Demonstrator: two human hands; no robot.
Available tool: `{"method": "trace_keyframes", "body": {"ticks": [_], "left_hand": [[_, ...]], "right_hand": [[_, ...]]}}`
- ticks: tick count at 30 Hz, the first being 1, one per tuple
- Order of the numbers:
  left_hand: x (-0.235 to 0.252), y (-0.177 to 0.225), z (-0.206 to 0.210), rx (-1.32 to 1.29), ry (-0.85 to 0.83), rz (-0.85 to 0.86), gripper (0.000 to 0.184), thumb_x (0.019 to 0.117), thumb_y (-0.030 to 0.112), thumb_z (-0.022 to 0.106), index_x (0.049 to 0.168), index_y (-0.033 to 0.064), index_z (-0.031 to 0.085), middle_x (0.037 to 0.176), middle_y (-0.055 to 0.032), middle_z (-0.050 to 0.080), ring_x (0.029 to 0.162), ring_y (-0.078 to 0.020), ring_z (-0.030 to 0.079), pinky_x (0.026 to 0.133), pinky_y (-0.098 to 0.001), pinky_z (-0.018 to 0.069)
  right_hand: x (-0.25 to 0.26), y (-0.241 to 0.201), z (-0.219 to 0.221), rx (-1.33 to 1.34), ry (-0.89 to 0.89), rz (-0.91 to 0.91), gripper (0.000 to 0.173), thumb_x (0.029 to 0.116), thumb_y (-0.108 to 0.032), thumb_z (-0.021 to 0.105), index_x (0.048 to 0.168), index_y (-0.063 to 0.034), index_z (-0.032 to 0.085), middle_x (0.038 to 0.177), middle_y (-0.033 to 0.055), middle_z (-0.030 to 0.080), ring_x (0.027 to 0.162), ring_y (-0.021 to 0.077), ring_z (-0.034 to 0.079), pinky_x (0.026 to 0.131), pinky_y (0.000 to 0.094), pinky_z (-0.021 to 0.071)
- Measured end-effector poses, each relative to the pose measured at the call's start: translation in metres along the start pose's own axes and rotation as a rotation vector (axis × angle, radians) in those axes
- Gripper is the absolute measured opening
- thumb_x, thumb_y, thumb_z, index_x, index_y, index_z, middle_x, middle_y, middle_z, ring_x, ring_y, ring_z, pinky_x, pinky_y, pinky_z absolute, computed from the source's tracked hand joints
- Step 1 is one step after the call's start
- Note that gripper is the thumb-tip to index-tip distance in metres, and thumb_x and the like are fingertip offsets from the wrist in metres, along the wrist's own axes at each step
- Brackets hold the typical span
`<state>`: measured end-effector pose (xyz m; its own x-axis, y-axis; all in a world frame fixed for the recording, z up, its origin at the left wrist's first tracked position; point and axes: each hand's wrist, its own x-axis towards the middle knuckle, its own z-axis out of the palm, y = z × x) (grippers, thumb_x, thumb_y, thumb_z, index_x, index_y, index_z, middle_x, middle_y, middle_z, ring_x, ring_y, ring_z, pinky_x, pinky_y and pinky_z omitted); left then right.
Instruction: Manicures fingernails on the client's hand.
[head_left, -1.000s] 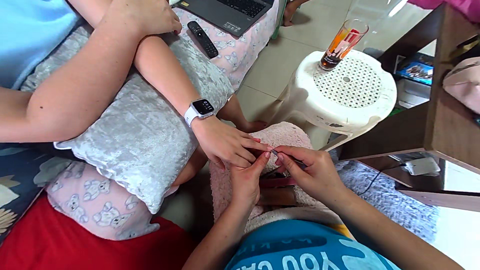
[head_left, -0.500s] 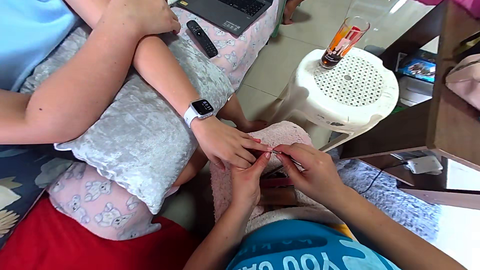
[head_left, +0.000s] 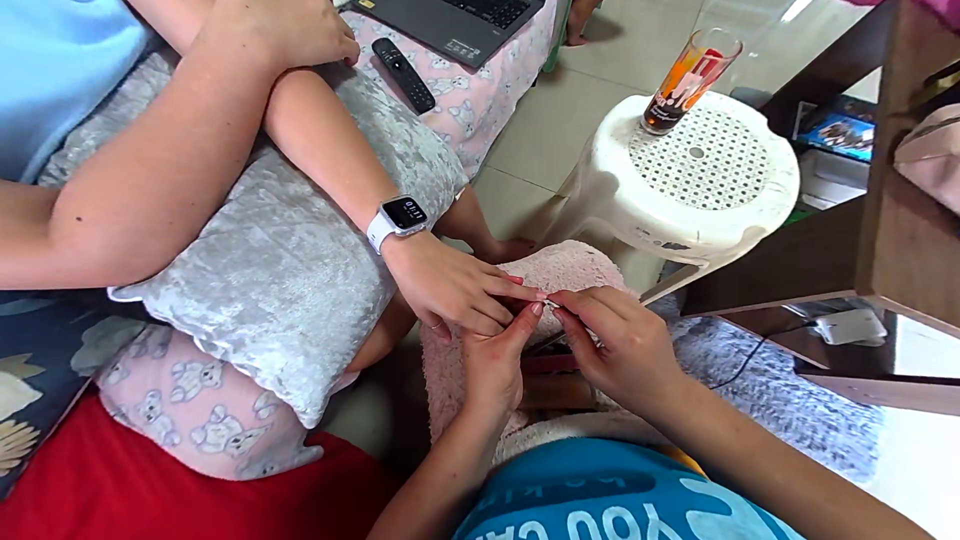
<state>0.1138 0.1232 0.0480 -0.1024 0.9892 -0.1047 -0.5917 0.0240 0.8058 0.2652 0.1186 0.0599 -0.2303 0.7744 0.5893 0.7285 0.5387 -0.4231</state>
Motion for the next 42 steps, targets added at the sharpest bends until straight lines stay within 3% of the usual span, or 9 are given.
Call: {"method": "trace_keyframes", "body": {"ticks": [22, 33, 39, 42], "left_hand": [[0.000, 0.001, -0.001, 0.043, 0.002, -0.005, 0.031, 0.0834, -0.012, 0.073, 0.113, -0.0027, 0.068, 0.097, -0.0129, 0.073, 0.088, -0.0155, 0.071, 0.082, -0.0309, 0.0590], [-0.001, 0.002, 0.000, 0.043, 0.009, 0.007, 0.032, 0.0839, -0.012, 0.072, 0.114, -0.0035, 0.067, 0.097, -0.0139, 0.074, 0.088, -0.0161, 0.071, 0.082, -0.0309, 0.0588], [-0.001, 0.000, -0.002, 0.050, 0.011, 0.006, 0.031, 0.0844, -0.012, 0.072, 0.113, -0.0033, 0.067, 0.098, -0.0142, 0.074, 0.089, -0.0164, 0.071, 0.083, -0.0314, 0.0584], [0.000, 0.000, -0.002, 0.060, 0.019, 0.009, 0.026, 0.0837, -0.011, 0.073, 0.108, -0.0032, 0.067, 0.096, -0.0137, 0.074, 0.088, -0.0163, 0.071, 0.081, -0.0309, 0.0585]], "right_hand": [[0.000, 0.011, 0.005, 0.049, -0.050, -0.055, 0.024, 0.1014, -0.014, 0.053, 0.104, -0.0045, 0.075, 0.076, 0.0063, 0.068, 0.067, 0.0179, 0.064, 0.060, 0.0313, 0.0525], [0.001, 0.004, -0.001, -0.013, -0.046, -0.038, 0.024, 0.1017, -0.016, 0.056, 0.107, -0.0056, 0.076, 0.082, 0.0068, 0.072, 0.072, 0.0180, 0.068, 0.061, 0.0307, 0.0549], [0.002, -0.007, -0.001, -0.116, -0.037, -0.022, 0.024, 0.1006, -0.015, 0.055, 0.106, -0.0058, 0.077, 0.080, 0.0074, 0.070, 0.069, 0.0203, 0.067, 0.056, 0.0322, 0.0526], [0.003, -0.009, -0.001, -0.113, -0.038, -0.009, 0.024, 0.1008, -0.015, 0.055, 0.105, -0.0059, 0.076, 0.078, 0.0072, 0.069, 0.067, 0.0196, 0.066, 0.055, 0.0313, 0.0519]]}}
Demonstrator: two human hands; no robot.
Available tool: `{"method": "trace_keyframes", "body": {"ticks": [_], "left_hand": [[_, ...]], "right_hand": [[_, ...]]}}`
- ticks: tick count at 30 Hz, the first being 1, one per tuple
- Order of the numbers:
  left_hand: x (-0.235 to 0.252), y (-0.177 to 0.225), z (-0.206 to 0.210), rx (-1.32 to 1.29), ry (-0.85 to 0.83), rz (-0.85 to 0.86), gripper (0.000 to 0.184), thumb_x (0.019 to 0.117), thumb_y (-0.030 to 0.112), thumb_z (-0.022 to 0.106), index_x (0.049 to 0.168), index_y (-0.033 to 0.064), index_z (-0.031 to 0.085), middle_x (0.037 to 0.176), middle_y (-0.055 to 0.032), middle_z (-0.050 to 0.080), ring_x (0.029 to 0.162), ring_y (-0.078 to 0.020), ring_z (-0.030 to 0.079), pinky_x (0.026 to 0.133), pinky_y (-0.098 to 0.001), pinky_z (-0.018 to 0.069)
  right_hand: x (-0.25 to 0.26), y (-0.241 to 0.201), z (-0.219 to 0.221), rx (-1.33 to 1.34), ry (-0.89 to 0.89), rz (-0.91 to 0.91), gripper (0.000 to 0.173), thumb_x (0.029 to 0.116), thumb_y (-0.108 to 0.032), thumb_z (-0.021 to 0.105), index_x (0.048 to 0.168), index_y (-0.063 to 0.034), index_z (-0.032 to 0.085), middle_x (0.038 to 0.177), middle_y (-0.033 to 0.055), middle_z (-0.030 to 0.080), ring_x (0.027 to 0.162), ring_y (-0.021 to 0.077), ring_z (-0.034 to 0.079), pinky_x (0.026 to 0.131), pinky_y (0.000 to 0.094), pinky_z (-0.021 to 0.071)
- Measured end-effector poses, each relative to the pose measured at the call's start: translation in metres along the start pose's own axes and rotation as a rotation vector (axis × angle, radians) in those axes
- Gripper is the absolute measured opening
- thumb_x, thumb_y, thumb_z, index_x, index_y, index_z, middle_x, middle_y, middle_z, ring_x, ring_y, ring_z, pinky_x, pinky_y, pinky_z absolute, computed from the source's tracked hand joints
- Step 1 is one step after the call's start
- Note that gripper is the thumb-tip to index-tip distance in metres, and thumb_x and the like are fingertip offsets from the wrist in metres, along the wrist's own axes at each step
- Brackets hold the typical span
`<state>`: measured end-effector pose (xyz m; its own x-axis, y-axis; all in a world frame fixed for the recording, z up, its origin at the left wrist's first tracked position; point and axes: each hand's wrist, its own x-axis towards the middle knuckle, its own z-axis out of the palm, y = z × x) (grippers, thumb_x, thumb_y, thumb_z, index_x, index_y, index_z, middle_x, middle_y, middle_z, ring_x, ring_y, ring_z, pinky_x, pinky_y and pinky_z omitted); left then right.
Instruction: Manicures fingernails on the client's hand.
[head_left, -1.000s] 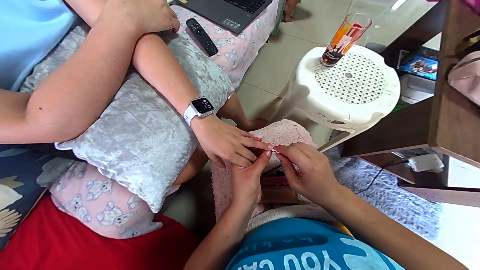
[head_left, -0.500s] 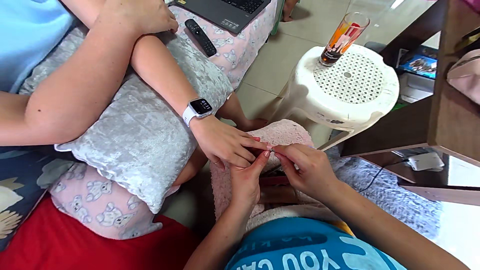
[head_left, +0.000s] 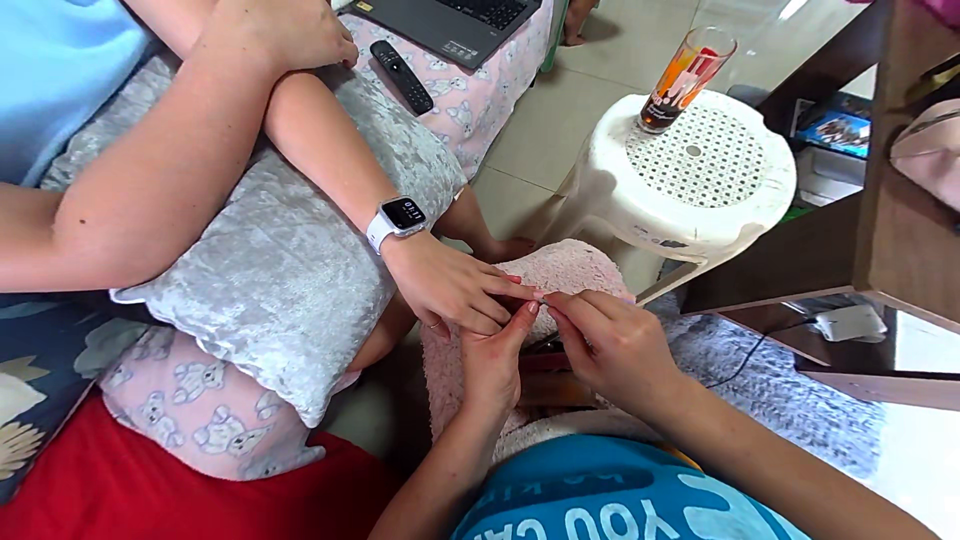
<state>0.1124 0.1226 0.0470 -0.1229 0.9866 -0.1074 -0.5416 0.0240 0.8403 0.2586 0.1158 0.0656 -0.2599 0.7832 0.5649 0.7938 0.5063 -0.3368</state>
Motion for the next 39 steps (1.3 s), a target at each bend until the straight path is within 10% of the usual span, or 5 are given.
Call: {"method": "trace_keyframes", "body": {"ticks": [16, 39], "left_hand": [[-0.001, 0.002, -0.001, -0.005, -0.022, -0.012, 0.031, 0.0848, -0.011, 0.072, 0.114, -0.0037, 0.067, 0.099, -0.0145, 0.074, 0.090, -0.0165, 0.071, 0.083, -0.0313, 0.0593], [0.000, 0.002, -0.001, 0.026, 0.000, -0.016, 0.030, 0.0845, -0.013, 0.071, 0.113, -0.0045, 0.066, 0.098, -0.0148, 0.074, 0.088, -0.0163, 0.071, 0.078, -0.0289, 0.0589]], "right_hand": [[0.000, 0.010, -0.008, 0.578, -0.158, 0.289, 0.026, 0.1033, -0.018, 0.055, 0.110, -0.0033, 0.075, 0.081, -0.0019, 0.072, 0.066, -0.0018, 0.065, 0.062, 0.0149, 0.0563], [0.006, 0.004, -0.010, 0.803, -0.215, 0.540, 0.019, 0.1024, -0.013, 0.059, 0.108, -0.0055, 0.075, 0.076, -0.0046, 0.071, 0.058, -0.0004, 0.063, 0.053, 0.0138, 0.0532]]}}
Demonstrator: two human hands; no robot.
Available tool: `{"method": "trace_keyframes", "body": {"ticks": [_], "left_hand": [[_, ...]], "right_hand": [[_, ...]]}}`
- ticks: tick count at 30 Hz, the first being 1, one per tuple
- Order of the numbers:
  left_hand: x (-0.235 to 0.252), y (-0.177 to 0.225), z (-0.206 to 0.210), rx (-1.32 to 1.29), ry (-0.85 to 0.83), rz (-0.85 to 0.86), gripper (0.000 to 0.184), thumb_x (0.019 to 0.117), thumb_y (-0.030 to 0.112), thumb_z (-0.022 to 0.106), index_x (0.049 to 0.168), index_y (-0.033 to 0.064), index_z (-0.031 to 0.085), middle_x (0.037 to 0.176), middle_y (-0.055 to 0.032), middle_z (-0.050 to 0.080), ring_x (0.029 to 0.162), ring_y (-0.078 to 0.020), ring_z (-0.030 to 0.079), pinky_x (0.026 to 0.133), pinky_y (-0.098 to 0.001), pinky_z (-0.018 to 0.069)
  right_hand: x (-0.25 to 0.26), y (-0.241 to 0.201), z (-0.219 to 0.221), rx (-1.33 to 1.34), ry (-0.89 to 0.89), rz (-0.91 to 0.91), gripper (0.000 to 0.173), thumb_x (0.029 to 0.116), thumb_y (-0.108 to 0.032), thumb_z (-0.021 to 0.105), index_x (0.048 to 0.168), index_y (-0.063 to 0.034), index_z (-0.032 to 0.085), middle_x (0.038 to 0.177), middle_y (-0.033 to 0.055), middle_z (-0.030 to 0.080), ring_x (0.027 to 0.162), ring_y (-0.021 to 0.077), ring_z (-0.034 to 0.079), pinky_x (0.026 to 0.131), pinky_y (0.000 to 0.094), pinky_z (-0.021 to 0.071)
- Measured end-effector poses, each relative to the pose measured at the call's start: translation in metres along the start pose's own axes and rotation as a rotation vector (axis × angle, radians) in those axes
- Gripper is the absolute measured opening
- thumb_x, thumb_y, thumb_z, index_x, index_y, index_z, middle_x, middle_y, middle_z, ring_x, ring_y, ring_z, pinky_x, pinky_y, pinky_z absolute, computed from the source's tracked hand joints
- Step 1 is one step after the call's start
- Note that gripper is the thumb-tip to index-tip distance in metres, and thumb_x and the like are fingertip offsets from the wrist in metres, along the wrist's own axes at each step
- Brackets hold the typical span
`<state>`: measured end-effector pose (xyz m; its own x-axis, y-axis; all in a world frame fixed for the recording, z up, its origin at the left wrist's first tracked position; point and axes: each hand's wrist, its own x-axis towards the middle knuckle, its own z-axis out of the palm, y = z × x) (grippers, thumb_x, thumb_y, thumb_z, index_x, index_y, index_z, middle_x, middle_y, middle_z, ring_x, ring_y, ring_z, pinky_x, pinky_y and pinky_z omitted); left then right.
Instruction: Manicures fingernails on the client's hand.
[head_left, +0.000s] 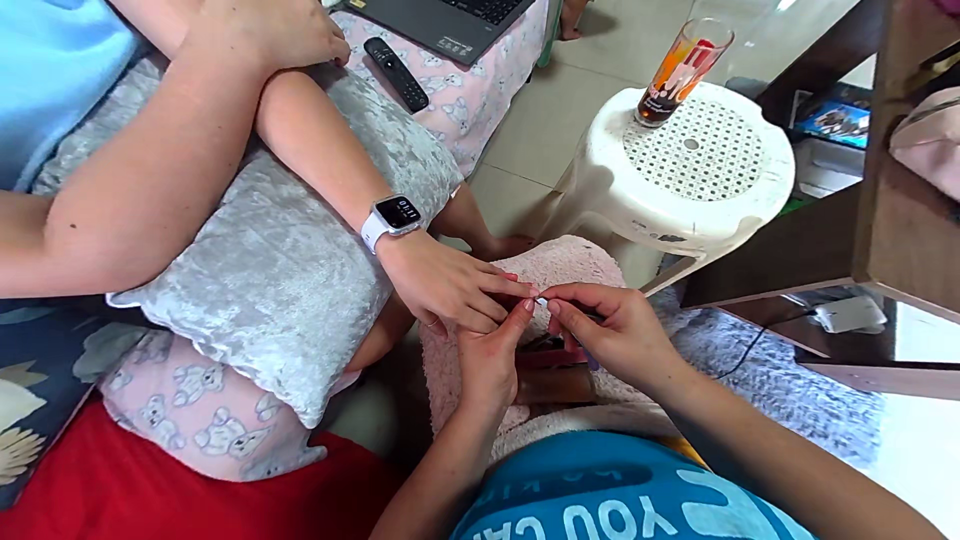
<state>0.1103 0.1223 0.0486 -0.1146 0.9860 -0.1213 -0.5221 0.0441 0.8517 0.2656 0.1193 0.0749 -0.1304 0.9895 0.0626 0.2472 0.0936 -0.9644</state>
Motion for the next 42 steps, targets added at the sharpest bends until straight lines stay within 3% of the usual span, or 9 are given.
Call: {"method": "trace_keyframes", "body": {"ticks": [14, 20, 26, 33, 37, 39, 42], "left_hand": [[0.000, -0.002, -0.001, -0.025, -0.002, 0.028, 0.029, 0.0849, -0.012, 0.071, 0.113, -0.0030, 0.068, 0.099, -0.0150, 0.074, 0.087, -0.0161, 0.072, 0.078, -0.0287, 0.0600], [-0.001, -0.002, -0.001, -0.032, -0.015, 0.038, 0.028, 0.0854, -0.011, 0.071, 0.112, -0.0036, 0.068, 0.099, -0.0147, 0.074, 0.088, -0.0161, 0.072, 0.079, -0.0294, 0.0600], [-0.001, -0.001, 0.001, -0.015, 0.002, 0.031, 0.029, 0.0852, -0.012, 0.071, 0.113, -0.0043, 0.067, 0.099, -0.0152, 0.074, 0.086, -0.0159, 0.072, 0.077, -0.0287, 0.0600], [-0.002, -0.002, -0.001, -0.021, -0.005, 0.034, 0.030, 0.0842, -0.012, 0.072, 0.113, -0.0035, 0.067, 0.098, -0.0148, 0.074, 0.084, -0.0149, 0.071, 0.074, -0.0271, 0.0598], [-0.002, 0.000, -0.003, -0.059, -0.031, 0.010, 0.033, 0.0850, -0.011, 0.072, 0.116, -0.0039, 0.066, 0.099, -0.0159, 0.074, 0.087, -0.0163, 0.072, 0.078, -0.0288, 0.0601], [-0.002, 0.000, -0.003, -0.063, -0.037, 0.011, 0.033, 0.0844, -0.010, 0.073, 0.116, -0.0041, 0.066, 0.097, -0.0156, 0.074, 0.085, -0.0162, 0.072, 0.078, -0.0288, 0.0601], [-0.001, -0.002, -0.004, -0.070, -0.064, 0.038, 0.026, 0.0847, -0.007, 0.075, 0.109, -0.0021, 0.069, 0.092, -0.0121, 0.073, 0.082, -0.0141, 0.071, 0.078, -0.0292, 0.0598]], "right_hand": [[0.000, 0.008, 0.000, 0.032, -0.023, -0.038, 0.020, 0.1036, -0.015, 0.056, 0.110, -0.0057, 0.073, 0.073, -0.0053, 0.065, 0.058, -0.0016, 0.059, 0.053, 0.0137, 0.0507], [-0.002, 0.003, -0.003, 0.111, -0.049, -0.007, 0.021, 0.1044, -0.013, 0.056, 0.113, -0.0036, 0.073, 0.077, -0.0024, 0.071, 0.060, 0.0031, 0.065, 0.056, 0.0164, 0.0559], [-0.001, 0.002, 0.002, 0.120, -0.028, 0.028, 0.018, 0.1037, -0.013, 0.057, 0.109, -0.0037, 0.072, 0.075, -0.0024, 0.070, 0.059, 0.0034, 0.065, 0.056, 0.0173, 0.0562], [-0.003, 0.006, 0.004, 0.145, -0.035, 0.038, 0.018, 0.1040, -0.014, 0.056, 0.110, -0.0040, 0.070, 0.074, -0.0036, 0.066, 0.058, 0.0011, 0.060, 0.053, 0.0151, 0.0515], [0.002, -0.002, -0.012, 0.141, -0.117, 0.119, 0.019, 0.1037, -0.015, 0.058, 0.110, -0.0064, 0.073, 0.072, -0.0044, 0.066, 0.056, 0.0014, 0.059, 0.051, 0.0156, 0.0506], [0.008, -0.011, -0.022, 0.232, -0.138, 0.106, 0.018, 0.1030, -0.013, 0.058, 0.108, -0.0058, 0.073, 0.071, -0.0025, 0.067, 0.055, 0.0030, 0.059, 0.051, 0.0168, 0.0507], [0.021, -0.029, -0.015, 0.453, -0.168, -0.055, 0.018, 0.1037, -0.011, 0.057, 0.110, -0.0024, 0.071, 0.072, 0.0029, 0.067, 0.056, 0.0061, 0.060, 0.052, 0.0185, 0.0517]]}}
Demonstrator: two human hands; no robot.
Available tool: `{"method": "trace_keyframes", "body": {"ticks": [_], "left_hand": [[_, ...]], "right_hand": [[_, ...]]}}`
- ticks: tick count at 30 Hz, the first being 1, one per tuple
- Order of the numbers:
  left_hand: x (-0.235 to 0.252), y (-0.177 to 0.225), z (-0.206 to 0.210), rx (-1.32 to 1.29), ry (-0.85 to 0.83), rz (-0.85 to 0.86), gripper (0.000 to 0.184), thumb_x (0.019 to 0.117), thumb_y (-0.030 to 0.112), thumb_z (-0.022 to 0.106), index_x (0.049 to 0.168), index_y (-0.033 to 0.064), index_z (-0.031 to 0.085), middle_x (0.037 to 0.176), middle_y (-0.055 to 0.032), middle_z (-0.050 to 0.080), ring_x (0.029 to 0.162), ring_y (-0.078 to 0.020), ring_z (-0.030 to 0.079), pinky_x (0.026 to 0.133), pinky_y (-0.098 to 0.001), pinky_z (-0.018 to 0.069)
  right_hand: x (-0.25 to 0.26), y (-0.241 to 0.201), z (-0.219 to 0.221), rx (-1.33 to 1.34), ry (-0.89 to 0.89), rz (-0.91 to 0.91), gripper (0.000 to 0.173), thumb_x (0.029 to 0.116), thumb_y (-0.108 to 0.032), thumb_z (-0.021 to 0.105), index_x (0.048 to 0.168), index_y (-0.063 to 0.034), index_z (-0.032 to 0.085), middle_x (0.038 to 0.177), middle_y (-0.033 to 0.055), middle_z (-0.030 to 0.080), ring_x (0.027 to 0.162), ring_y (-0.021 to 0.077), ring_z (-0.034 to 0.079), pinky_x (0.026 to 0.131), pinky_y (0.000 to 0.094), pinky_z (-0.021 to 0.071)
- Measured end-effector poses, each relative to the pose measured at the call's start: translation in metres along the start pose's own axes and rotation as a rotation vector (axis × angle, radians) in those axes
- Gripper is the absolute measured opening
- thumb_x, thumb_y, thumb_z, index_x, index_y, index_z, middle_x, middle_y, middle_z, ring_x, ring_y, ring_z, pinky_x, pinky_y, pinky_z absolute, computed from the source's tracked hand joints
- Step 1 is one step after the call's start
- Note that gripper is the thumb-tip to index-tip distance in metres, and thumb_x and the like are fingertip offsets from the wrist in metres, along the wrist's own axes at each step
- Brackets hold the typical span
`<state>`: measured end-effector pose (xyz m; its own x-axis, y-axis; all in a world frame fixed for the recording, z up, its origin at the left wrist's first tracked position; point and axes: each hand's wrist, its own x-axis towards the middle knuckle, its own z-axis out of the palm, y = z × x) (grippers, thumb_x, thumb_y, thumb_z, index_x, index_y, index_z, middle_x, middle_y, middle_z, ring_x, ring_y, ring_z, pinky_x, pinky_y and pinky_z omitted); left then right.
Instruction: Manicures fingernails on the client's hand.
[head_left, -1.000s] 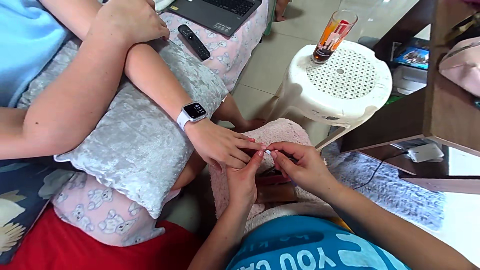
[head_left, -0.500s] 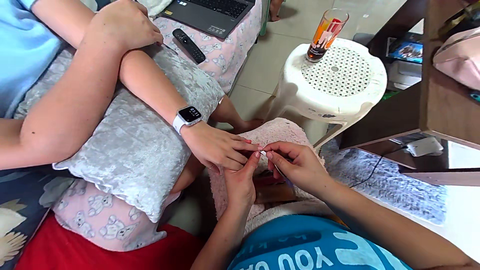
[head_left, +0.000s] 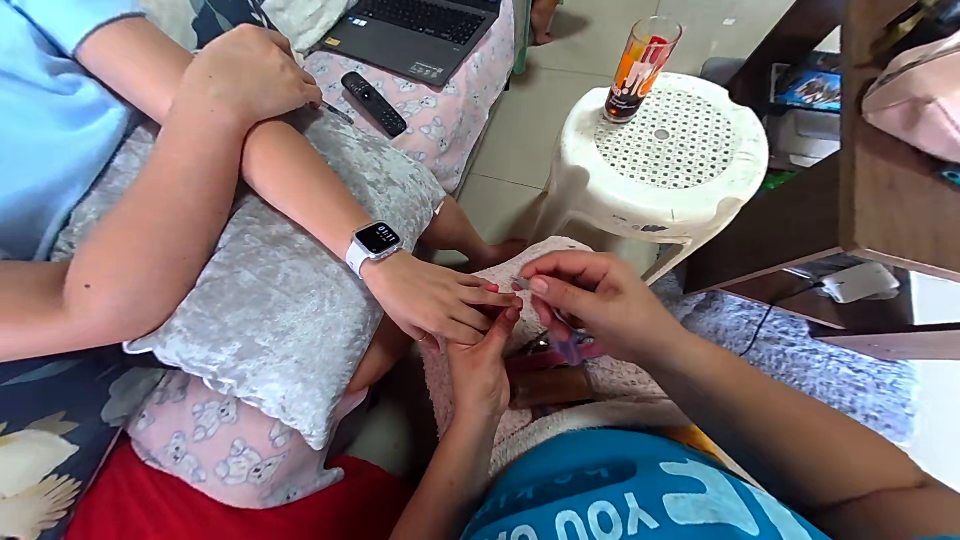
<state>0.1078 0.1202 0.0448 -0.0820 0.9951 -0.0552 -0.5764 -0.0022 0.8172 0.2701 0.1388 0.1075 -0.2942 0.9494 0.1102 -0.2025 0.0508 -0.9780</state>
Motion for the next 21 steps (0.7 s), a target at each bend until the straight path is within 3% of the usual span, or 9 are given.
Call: {"method": "trace_keyframes", "body": {"ticks": [3, 8, 10, 12, 14, 17, 19, 21], "left_hand": [[-0.003, 0.001, 0.002, 0.021, 0.047, 0.005, 0.016, 0.0834, -0.009, 0.070, 0.090, 0.0047, 0.070, 0.080, -0.0031, 0.072, 0.074, -0.0076, 0.069, 0.071, -0.0246, 0.0592], [-0.006, 0.006, -0.002, 0.051, 0.026, -0.012, 0.018, 0.0840, -0.008, 0.075, 0.101, -0.0040, 0.068, 0.092, -0.0112, 0.072, 0.085, -0.0154, 0.071, 0.084, -0.0326, 0.0602], [-0.007, 0.008, 0.000, 0.062, 0.051, -0.018, 0.017, 0.0831, -0.009, 0.073, 0.097, -0.0014, 0.069, 0.088, -0.0083, 0.072, 0.082, -0.0124, 0.070, 0.079, -0.0293, 0.0604], [-0.008, 0.008, 0.000, 0.077, 0.092, -0.039, 0.016, 0.0838, -0.012, 0.067, 0.092, 0.0021, 0.068, 0.083, -0.0051, 0.073, 0.076, -0.0099, 0.071, 0.073, -0.0279, 0.0609], [-0.009, 0.011, -0.002, 0.054, 0.086, -0.085, 0.015, 0.0875, -0.010, 0.061, 0.096, 0.0000, 0.068, 0.087, -0.0084, 0.074, 0.079, -0.0126, 0.072, 0.073, -0.0288, 0.0614], [-0.007, 0.021, -0.011, -0.132, -0.007, -0.210, 0.028, 0.0938, -0.002, 0.055, 0.121, -0.0064, 0.062, 0.109, -0.0209, 0.072, 0.095, -0.0231, 0.073, 0.086, -0.0343, 0.0602], [-0.006, 0.025, -0.012, -0.198, 0.003, -0.276, 0.028, 0.0981, 0.004, 0.052, 0.123, -0.0058, 0.061, 0.108, -0.0212, 0.071, 0.092, -0.0246, 0.073, 0.087, -0.0358, 0.0600], [-0.007, 0.027, -0.011, -0.203, 0.027, -0.317, 0.024, 0.1019, 0.006, 0.054, 0.123, -0.0044, 0.060, 0.103, -0.0176, 0.070, 0.088, -0.0222, 0.072, 0.085, -0.0342, 0.0605]], "right_hand": [[0.025, -0.005, 0.025, -0.078, -0.057, -0.070, 0.019, 0.1047, -0.012, 0.055, 0.113, -0.0017, 0.069, 0.072, 0.0024, 0.065, 0.057, 0.0067, 0.060, 0.053, 0.0207, 0.0523], [0.050, -0.003, 0.035, -0.291, 0.188, -0.231, 0.021, 0.1078, -0.016, 0.051, 0.120, -0.0034, 0.063, 0.074, 0.0030, 0.063, 0.054, 0.0093, 0.058, 0.045, 0.0224, 0.0497], [0.039, 0.004, 0.034, -0.178, 0.106, -0.260, 0.020, 0.1070, -0.013, 0.050, 0.120, -0.0025, 0.061, 0.074, 0.0031, 0.062, 0.055, 0.0090, 0.059, 0.048, 0.0227, 0.0518], [0.022, 0.016, 0.026, -0.103, -0.097, -0.158, 0.020, 0.1061, -0.015, 0.054, 0.114, -0.0017, 0.066, 0.073, 0.0016, 0.065, 0.057, 0.0061, 0.060, 0.052, 0.0213, 0.0530], [0.008, 0.027, 0.003, -0.141, -0.307, -0.082, 0.023, 0.1052, -0.018, 0.056, 0.109, 0.0002, 0.069, 0.074, -0.0013, 0.065, 0.058, 0.0006, 0.058, 0.053, 0.0173, 0.0512], [-0.008, 0.027, -0.049, -0.284, -0.532, 0.041, 0.022, 0.1037, -0.022, 0.060, 0.106, -0.0035, 0.070, 0.074, -0.0026, 0.066, 0.058, -0.0005, 0.059, 0.053, 0.0173, 0.0517], [-0.014, 0.021, -0.079, -0.481, -0.515, 0.213, 0.021, 0.1036, -0.023, 0.060, 0.104, -0.0062, 0.071, 0.073, -0.0014, 0.067, 0.058, 0.0042, 0.062, 0.054, 0.0232, 0.0553], [-0.016, 0.018, -0.097, -0.766, -0.393, 0.395, 0.022, 0.1048, -0.022, 0.057, 0.105, -0.0039, 0.070, 0.075, 0.0051, 0.069, 0.063, 0.0145, 0.067, 0.063, 0.0371, 0.0590]]}}
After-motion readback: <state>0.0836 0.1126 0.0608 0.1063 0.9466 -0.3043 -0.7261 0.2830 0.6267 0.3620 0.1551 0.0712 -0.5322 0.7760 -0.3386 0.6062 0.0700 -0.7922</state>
